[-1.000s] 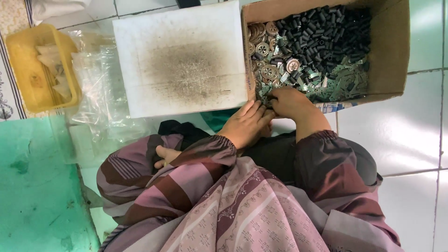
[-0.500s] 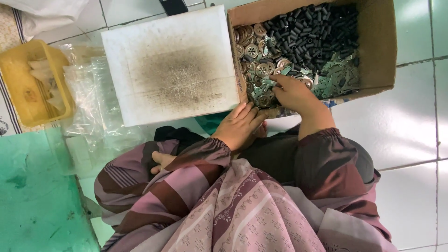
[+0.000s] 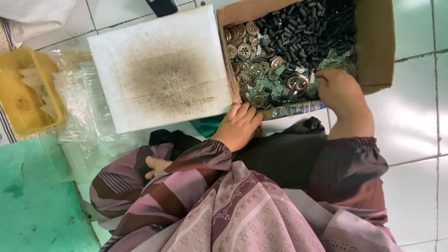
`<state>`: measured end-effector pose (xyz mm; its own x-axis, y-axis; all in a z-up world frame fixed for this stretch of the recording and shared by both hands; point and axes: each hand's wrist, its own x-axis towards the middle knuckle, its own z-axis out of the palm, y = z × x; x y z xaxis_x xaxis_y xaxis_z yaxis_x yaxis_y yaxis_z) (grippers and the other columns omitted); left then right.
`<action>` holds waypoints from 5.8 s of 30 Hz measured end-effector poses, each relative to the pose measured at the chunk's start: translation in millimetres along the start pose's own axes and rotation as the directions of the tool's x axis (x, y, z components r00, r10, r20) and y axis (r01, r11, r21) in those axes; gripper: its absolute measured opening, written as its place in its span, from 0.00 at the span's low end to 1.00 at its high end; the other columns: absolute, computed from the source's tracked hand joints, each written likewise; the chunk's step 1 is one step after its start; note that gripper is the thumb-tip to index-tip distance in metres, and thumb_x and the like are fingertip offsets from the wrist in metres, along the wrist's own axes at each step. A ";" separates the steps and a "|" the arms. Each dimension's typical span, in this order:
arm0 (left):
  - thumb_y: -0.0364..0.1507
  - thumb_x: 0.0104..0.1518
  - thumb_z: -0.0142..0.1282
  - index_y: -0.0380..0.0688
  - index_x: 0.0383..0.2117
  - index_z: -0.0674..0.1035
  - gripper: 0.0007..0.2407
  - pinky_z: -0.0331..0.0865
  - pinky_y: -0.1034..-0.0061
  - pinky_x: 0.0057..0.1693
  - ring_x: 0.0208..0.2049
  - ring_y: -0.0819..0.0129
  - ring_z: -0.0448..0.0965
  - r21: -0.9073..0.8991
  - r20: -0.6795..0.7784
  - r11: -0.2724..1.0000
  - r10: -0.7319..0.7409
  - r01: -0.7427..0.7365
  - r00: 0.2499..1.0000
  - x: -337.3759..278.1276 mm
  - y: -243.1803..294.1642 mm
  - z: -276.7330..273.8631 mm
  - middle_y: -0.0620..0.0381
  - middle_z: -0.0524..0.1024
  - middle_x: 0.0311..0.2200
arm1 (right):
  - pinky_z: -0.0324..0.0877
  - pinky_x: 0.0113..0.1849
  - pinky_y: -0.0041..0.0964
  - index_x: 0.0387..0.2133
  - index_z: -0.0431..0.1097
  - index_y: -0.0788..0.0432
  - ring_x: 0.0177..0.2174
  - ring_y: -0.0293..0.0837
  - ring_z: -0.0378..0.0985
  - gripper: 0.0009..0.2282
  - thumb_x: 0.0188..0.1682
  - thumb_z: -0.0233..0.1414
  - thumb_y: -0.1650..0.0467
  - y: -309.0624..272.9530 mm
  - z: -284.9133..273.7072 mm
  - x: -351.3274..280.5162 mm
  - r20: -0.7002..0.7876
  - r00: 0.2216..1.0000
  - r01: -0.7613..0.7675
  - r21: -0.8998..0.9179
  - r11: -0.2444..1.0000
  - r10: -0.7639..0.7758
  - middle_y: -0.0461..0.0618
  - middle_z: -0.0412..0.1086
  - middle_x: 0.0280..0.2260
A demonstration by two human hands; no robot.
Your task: Sorting and packing small metal decorative components into a cardboard box on the floor.
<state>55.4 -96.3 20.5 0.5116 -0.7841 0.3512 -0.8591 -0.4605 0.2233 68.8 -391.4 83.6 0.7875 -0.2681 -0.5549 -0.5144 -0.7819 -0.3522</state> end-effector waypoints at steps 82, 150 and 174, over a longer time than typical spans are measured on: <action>0.44 0.57 0.55 0.49 0.55 0.77 0.22 0.67 0.57 0.53 0.51 0.49 0.73 -0.069 0.693 0.958 -0.154 0.277 0.705 41.5 5.9 69.0 0.52 0.77 0.47 | 0.55 0.59 0.70 0.69 0.45 0.63 0.64 0.67 0.40 0.30 0.54 0.49 0.71 -37.1 48.5 76.6 0.019 0.999 -0.033 -0.009 0.999 0.033 0.69 0.39 0.66; 0.40 0.55 0.62 0.58 0.69 0.63 0.33 0.45 0.38 0.70 0.74 0.41 0.39 -0.064 0.753 0.895 -0.246 0.441 0.610 61.3 4.1 42.5 0.50 0.41 0.75 | 0.72 0.31 0.60 0.53 0.72 0.55 0.34 0.62 0.76 0.16 0.55 0.43 0.72 40.4 -4.5 51.7 0.052 0.984 -0.173 -0.005 0.985 0.173 0.62 0.74 0.44; 0.43 0.60 0.61 0.53 0.67 0.65 0.29 0.57 0.48 0.69 0.72 0.41 0.52 -0.061 0.655 0.947 -0.201 0.315 0.729 45.8 3.5 38.3 0.45 0.53 0.70 | 0.78 0.42 0.59 0.55 0.73 0.65 0.46 0.63 0.78 0.20 0.51 0.52 0.67 47.8 35.6 71.4 0.076 0.992 -0.078 -0.294 0.953 0.105 0.66 0.74 0.47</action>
<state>75.3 -149.7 2.5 0.5367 -0.7514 -0.3840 -0.6514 -0.6582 0.3774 88.3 -427.8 0.3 0.7013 -0.3051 -0.6442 -0.4519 -0.8893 -0.0707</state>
